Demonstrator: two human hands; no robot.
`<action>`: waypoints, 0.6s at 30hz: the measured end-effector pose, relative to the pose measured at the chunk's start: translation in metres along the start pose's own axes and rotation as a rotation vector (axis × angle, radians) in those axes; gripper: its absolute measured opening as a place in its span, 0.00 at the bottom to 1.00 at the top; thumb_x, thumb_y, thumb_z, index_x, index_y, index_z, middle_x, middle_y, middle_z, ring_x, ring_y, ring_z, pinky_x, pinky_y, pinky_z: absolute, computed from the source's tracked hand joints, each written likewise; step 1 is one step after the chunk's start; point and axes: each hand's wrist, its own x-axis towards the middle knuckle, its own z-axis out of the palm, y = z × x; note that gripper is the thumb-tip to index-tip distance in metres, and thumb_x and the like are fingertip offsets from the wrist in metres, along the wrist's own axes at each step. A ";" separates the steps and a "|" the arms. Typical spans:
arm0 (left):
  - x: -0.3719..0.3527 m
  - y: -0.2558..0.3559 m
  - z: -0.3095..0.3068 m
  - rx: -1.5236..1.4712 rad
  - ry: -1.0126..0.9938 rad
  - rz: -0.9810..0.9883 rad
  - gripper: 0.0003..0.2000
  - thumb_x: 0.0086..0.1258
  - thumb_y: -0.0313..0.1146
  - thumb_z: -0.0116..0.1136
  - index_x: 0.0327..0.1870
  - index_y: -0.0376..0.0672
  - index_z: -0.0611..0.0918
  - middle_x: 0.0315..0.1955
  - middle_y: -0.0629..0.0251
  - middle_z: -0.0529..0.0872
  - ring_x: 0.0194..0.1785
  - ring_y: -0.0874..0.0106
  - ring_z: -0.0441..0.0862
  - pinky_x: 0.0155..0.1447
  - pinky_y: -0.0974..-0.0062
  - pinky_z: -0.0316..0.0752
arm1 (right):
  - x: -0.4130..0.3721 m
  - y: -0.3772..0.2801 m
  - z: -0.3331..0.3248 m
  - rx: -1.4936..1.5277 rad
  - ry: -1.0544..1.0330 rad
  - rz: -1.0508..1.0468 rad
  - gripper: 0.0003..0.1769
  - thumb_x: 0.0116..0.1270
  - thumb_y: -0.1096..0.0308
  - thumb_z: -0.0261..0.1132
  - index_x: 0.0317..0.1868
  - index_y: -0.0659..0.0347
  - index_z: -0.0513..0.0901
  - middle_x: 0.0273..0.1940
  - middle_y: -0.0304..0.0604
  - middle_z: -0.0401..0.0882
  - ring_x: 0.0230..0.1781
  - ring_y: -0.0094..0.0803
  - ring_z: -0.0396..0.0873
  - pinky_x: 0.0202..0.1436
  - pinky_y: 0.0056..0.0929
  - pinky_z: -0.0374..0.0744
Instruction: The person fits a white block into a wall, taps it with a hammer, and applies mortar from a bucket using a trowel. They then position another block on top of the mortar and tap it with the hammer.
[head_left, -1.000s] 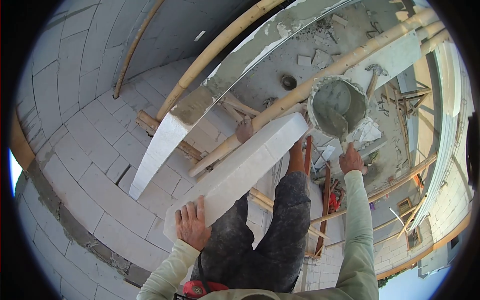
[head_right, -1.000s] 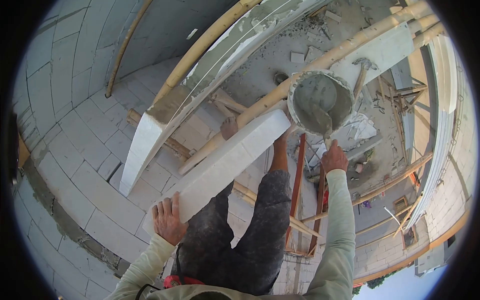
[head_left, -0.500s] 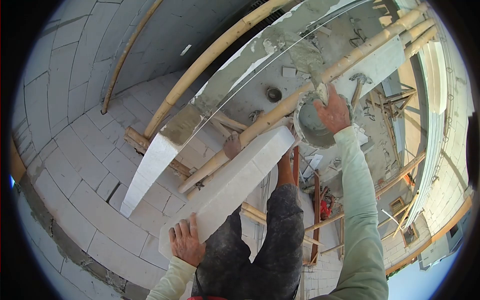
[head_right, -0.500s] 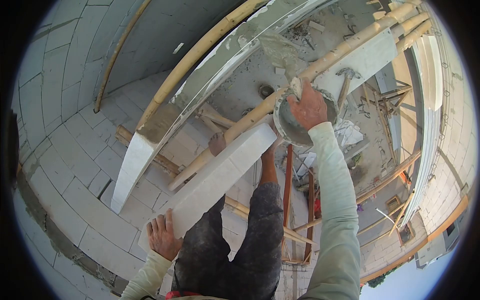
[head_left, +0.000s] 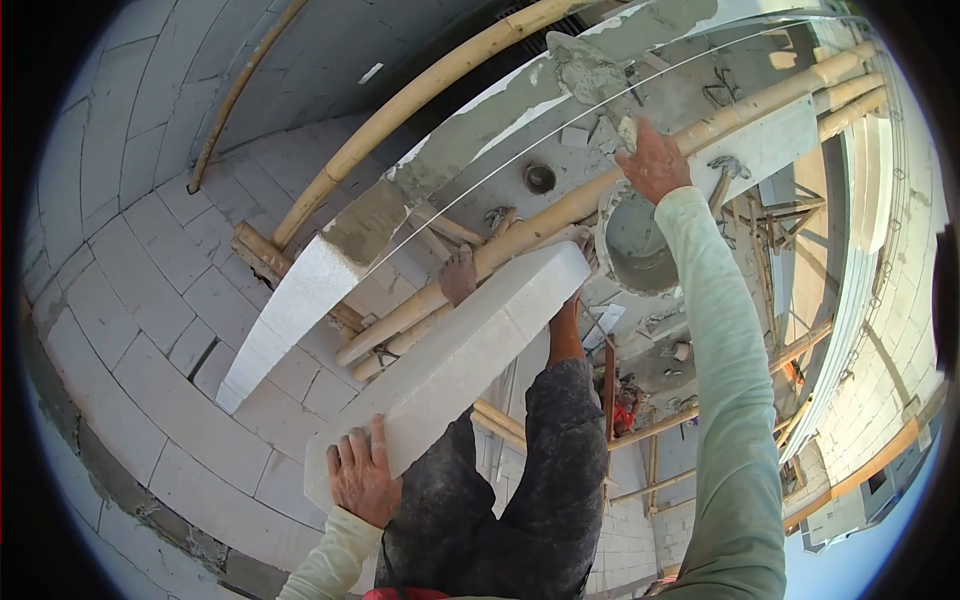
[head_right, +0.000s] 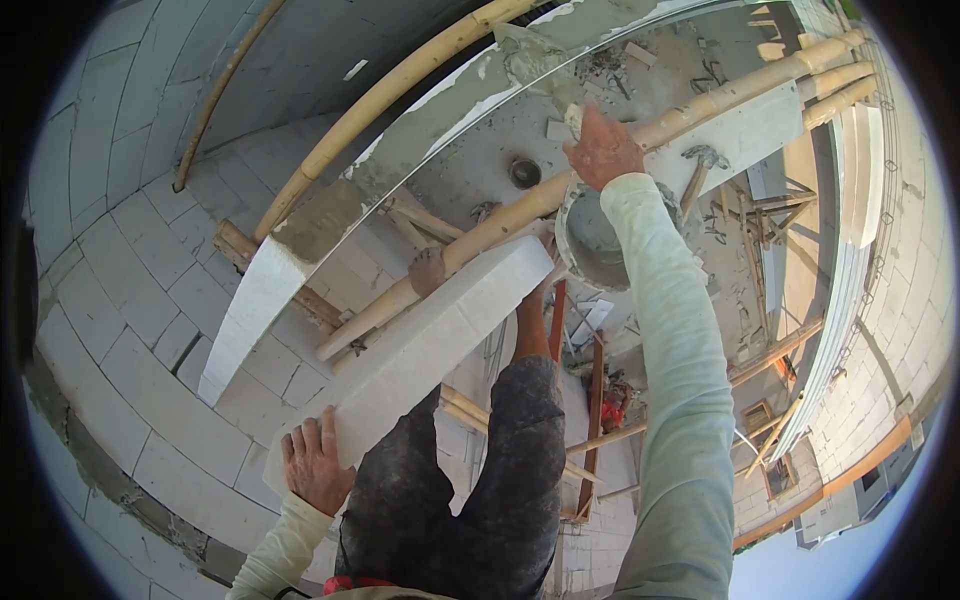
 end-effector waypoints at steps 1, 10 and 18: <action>0.000 -0.001 0.001 -0.012 -0.001 -0.004 0.47 0.43 0.34 0.73 0.70 0.35 0.64 0.50 0.47 0.73 0.51 0.52 0.72 0.60 0.52 0.65 | -0.002 -0.004 -0.002 0.000 -0.050 0.010 0.30 0.60 0.60 0.69 0.59 0.60 0.67 0.45 0.62 0.81 0.51 0.62 0.78 0.55 0.56 0.75; 0.003 -0.004 0.000 -0.016 -0.003 0.004 0.48 0.42 0.34 0.75 0.70 0.35 0.64 0.51 0.45 0.73 0.52 0.52 0.72 0.59 0.52 0.65 | -0.011 -0.007 0.017 -0.051 -0.044 -0.133 0.32 0.59 0.60 0.68 0.62 0.57 0.66 0.43 0.59 0.81 0.48 0.59 0.80 0.53 0.54 0.76; 0.003 -0.007 0.001 -0.014 0.007 0.003 0.49 0.42 0.33 0.75 0.71 0.35 0.63 0.51 0.45 0.73 0.51 0.52 0.73 0.59 0.52 0.65 | -0.028 -0.037 0.028 -0.023 -0.188 -0.100 0.32 0.60 0.61 0.65 0.62 0.59 0.66 0.43 0.60 0.81 0.48 0.59 0.79 0.53 0.54 0.76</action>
